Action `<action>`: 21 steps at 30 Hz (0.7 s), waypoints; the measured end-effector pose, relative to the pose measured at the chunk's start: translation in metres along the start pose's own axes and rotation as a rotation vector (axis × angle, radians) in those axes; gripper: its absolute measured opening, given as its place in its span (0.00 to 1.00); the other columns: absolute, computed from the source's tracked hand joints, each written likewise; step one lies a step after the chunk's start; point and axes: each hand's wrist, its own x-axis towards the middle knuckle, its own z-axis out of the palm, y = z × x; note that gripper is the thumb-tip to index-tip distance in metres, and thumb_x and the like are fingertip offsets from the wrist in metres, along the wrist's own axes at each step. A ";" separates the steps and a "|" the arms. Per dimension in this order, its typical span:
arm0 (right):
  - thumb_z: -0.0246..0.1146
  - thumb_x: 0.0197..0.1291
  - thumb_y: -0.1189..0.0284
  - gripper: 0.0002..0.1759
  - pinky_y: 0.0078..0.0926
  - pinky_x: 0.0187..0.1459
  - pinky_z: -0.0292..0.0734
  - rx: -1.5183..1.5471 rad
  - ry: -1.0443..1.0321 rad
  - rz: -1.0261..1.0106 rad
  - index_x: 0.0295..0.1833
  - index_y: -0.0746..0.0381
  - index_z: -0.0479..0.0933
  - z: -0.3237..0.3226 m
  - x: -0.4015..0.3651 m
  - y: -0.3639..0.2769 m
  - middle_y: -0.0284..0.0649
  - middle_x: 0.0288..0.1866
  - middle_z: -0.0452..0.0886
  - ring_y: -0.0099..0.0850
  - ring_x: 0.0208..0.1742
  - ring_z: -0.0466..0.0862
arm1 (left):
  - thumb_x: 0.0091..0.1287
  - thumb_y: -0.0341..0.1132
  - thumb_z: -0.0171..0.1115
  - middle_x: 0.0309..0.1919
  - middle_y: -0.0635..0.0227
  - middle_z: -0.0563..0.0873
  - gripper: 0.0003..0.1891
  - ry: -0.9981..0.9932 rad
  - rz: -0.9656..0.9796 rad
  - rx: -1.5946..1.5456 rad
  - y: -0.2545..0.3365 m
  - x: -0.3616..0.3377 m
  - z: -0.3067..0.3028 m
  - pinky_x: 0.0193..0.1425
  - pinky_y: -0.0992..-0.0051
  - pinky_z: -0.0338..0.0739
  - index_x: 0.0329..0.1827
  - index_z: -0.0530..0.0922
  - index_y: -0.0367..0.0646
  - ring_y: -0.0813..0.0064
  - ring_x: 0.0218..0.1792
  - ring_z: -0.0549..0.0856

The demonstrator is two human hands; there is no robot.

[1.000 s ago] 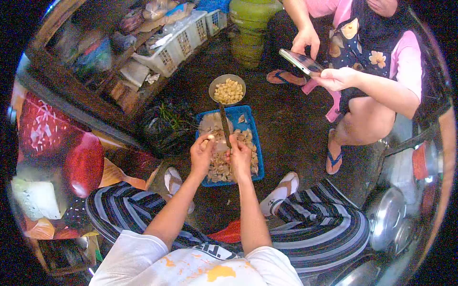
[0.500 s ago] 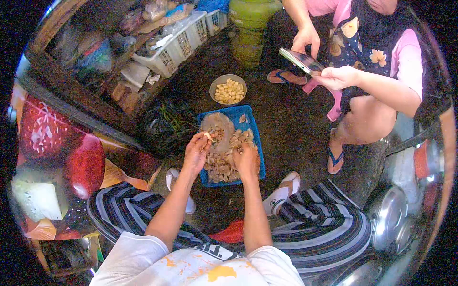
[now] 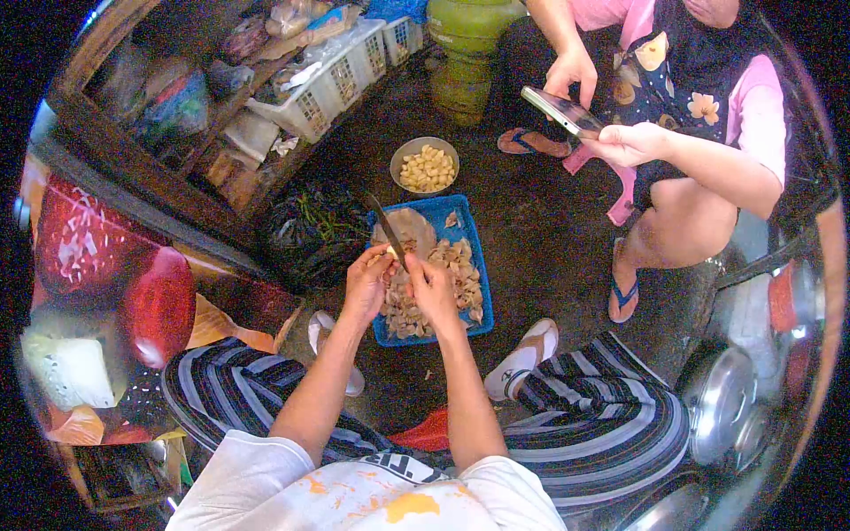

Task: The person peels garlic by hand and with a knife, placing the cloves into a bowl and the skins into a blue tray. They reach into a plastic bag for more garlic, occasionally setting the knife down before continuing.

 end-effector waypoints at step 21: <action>0.50 0.66 0.52 0.24 0.17 0.17 0.61 0.239 0.290 0.117 0.25 0.59 0.71 -0.017 0.005 -0.002 0.29 0.15 0.68 0.17 0.15 0.67 | 0.58 0.22 0.60 0.38 0.63 0.82 0.13 0.088 -0.135 -0.176 -0.019 0.022 0.008 0.36 0.85 0.75 0.47 0.77 0.35 0.80 0.34 0.80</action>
